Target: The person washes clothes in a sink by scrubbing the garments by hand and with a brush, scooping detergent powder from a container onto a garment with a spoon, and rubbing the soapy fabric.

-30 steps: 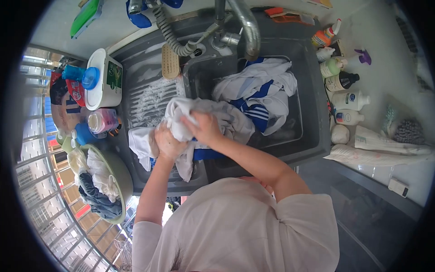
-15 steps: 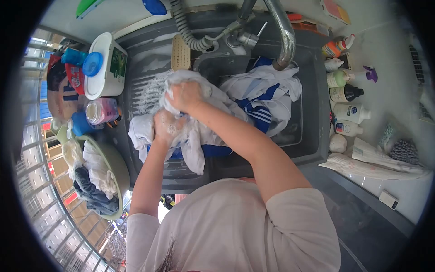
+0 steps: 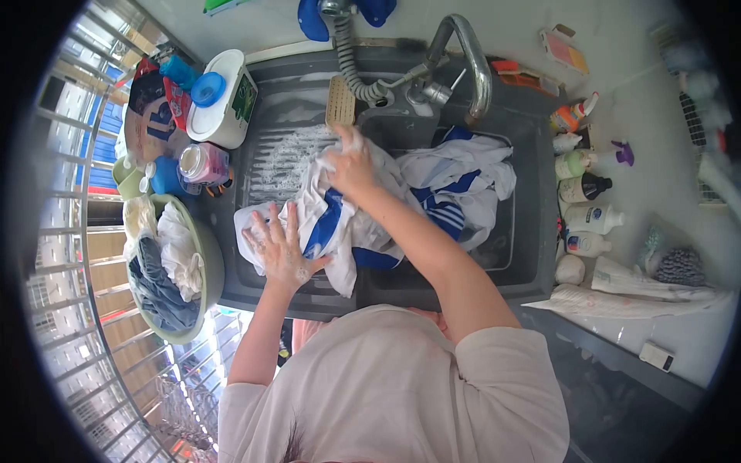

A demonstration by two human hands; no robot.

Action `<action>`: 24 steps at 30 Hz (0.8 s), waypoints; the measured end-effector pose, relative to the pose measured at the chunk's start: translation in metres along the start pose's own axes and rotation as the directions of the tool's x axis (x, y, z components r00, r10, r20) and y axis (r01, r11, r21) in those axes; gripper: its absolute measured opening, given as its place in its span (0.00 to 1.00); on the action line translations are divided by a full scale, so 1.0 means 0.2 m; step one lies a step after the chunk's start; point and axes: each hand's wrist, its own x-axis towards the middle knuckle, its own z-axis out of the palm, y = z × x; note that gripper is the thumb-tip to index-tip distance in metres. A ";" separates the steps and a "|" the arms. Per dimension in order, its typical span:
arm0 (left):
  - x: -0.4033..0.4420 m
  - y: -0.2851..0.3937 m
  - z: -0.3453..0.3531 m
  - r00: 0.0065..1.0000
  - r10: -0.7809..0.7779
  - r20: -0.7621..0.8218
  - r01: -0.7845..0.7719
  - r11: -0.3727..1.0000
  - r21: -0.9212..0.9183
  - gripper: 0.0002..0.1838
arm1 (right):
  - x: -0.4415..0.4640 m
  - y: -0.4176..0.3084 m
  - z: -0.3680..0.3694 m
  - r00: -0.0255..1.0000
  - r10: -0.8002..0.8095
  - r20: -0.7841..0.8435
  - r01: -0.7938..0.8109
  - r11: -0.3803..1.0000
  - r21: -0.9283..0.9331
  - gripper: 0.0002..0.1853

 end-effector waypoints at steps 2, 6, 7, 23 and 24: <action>0.05 0.04 0.01 0.995 -0.076 0.058 0.076 0.997 -0.006 0.72 | -0.11 -0.09 -0.02 0.999 0.010 0.053 -0.019 0.986 0.166 0.13; 0.15 -0.06 0.25 0.979 0.109 -0.173 -0.113 0.994 -0.011 0.62 | -0.31 -0.50 -0.18 0.999 -0.029 -0.022 0.036 0.872 0.489 0.09; 0.19 -0.03 0.22 0.982 0.069 -0.177 -0.068 0.998 0.008 0.55 | -0.38 -0.54 -0.16 0.993 -0.116 0.033 0.087 0.881 0.466 0.09; 0.33 0.00 0.20 0.990 -0.131 0.054 0.139 0.972 -0.190 0.56 | 0.26 -0.29 0.29 0.927 0.237 0.291 -0.192 0.966 -0.173 0.13; 0.34 0.01 0.15 0.974 -0.190 0.122 0.216 0.940 -0.265 0.56 | 0.34 -0.26 0.31 0.927 0.237 0.289 -0.179 0.960 -0.214 0.14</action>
